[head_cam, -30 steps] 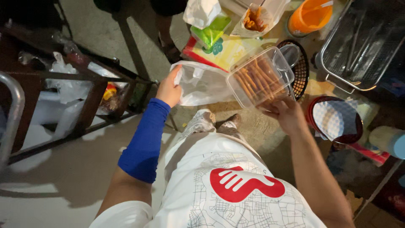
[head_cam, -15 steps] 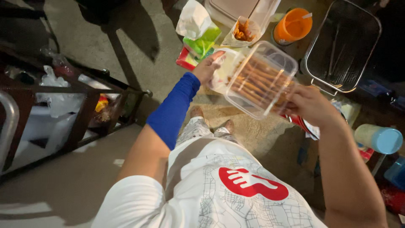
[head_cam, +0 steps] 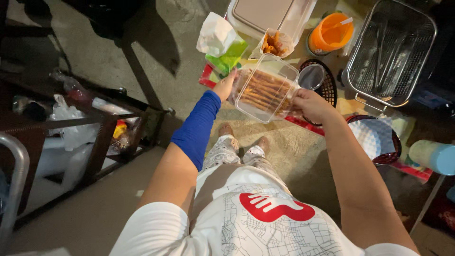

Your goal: The person uses tongs to transfer fried stick snacks from a metal tray into a paper cone and a plastic bag. They add an orange sauce to the cone using a spoon, then place the cone into a larger plastic bag. Finally, they add small cups of sauce to the bag and hand the package to another person.

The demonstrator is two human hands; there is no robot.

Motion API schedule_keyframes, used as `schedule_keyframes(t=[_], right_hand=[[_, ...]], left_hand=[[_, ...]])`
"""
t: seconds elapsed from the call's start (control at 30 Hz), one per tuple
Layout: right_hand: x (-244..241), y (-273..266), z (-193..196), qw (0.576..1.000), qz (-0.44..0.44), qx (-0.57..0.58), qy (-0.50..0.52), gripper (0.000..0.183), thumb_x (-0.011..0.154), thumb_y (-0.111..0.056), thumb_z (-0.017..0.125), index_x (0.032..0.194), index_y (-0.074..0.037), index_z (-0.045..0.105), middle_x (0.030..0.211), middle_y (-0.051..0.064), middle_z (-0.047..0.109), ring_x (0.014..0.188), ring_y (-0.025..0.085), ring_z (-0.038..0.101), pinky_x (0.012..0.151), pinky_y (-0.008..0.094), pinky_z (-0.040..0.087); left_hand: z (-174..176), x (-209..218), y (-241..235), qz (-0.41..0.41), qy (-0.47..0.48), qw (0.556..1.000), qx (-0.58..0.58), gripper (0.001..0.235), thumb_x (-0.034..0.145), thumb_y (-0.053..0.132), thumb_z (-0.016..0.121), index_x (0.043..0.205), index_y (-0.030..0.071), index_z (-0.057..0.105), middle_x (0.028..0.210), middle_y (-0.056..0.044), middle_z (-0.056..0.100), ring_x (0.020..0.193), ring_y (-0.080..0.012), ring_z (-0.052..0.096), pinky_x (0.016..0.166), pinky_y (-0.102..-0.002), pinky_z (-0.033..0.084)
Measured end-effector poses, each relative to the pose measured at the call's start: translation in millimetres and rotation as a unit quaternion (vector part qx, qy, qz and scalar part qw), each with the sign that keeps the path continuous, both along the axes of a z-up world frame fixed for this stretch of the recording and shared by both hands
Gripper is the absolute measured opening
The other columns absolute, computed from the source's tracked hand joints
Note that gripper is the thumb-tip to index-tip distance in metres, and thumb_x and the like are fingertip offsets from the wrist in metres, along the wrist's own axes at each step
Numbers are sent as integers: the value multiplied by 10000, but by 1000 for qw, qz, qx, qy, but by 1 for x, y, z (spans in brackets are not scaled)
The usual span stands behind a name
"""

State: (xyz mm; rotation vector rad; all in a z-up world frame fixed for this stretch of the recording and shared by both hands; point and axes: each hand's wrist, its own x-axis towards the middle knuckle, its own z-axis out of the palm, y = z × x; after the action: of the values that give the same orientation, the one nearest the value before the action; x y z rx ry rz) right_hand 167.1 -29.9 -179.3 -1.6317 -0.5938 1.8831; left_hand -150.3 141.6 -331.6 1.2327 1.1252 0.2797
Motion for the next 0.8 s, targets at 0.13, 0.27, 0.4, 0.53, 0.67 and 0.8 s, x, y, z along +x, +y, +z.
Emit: schedule_keyframes(t=[0.13,0.27,0.4,0.53,0.67,0.8], right_hand=[[-1,2,-9,999,12,6,-44,167,1049,-172,545,1028,-16,603,932,84,670,799,190,677,705,324,572],[-6,8,-6,999,0,-20,-45,179,994,-106,517,1044,33,618,999,123,721,872,213,739,789,358,639],[-12,20,5,997,8,-10,-76,241,976,-53,520,1104,112,638,1018,174,732,898,254,737,797,373,635],[-22,16,25,990,-116,-8,-74,294,974,-63,481,1186,104,596,1090,182,694,943,258,762,768,357,655],[-56,-3,33,950,-294,8,-105,342,939,-78,573,1260,8,489,1129,206,643,889,244,744,666,356,660],[-76,-16,5,937,-245,89,-235,417,877,-72,760,1204,25,520,1024,159,644,768,181,661,551,310,579]], left_hand=[[13,-3,1,-7,-32,999,24,775,1057,619,308,1470,-6,509,1515,-180,544,1452,-243,464,1189,-321,323],[28,-4,-4,-18,-129,991,17,734,1074,566,310,1483,-3,530,1533,-158,554,1455,-232,464,1202,-310,319],[47,-8,-5,-72,-134,985,84,684,1084,507,363,1546,8,444,1605,-132,446,1496,-210,392,1226,-305,269],[54,-6,-14,5,-136,991,-16,615,1065,411,485,1520,-1,457,1567,-138,497,1442,-213,453,1187,-308,321],[46,-4,-22,44,-180,982,-18,588,1047,334,569,1503,-23,468,1525,-158,539,1410,-218,487,1169,-307,360],[35,-2,-30,67,-175,982,4,558,1052,304,569,1479,-46,495,1506,-153,556,1399,-211,496,1158,-297,365]])
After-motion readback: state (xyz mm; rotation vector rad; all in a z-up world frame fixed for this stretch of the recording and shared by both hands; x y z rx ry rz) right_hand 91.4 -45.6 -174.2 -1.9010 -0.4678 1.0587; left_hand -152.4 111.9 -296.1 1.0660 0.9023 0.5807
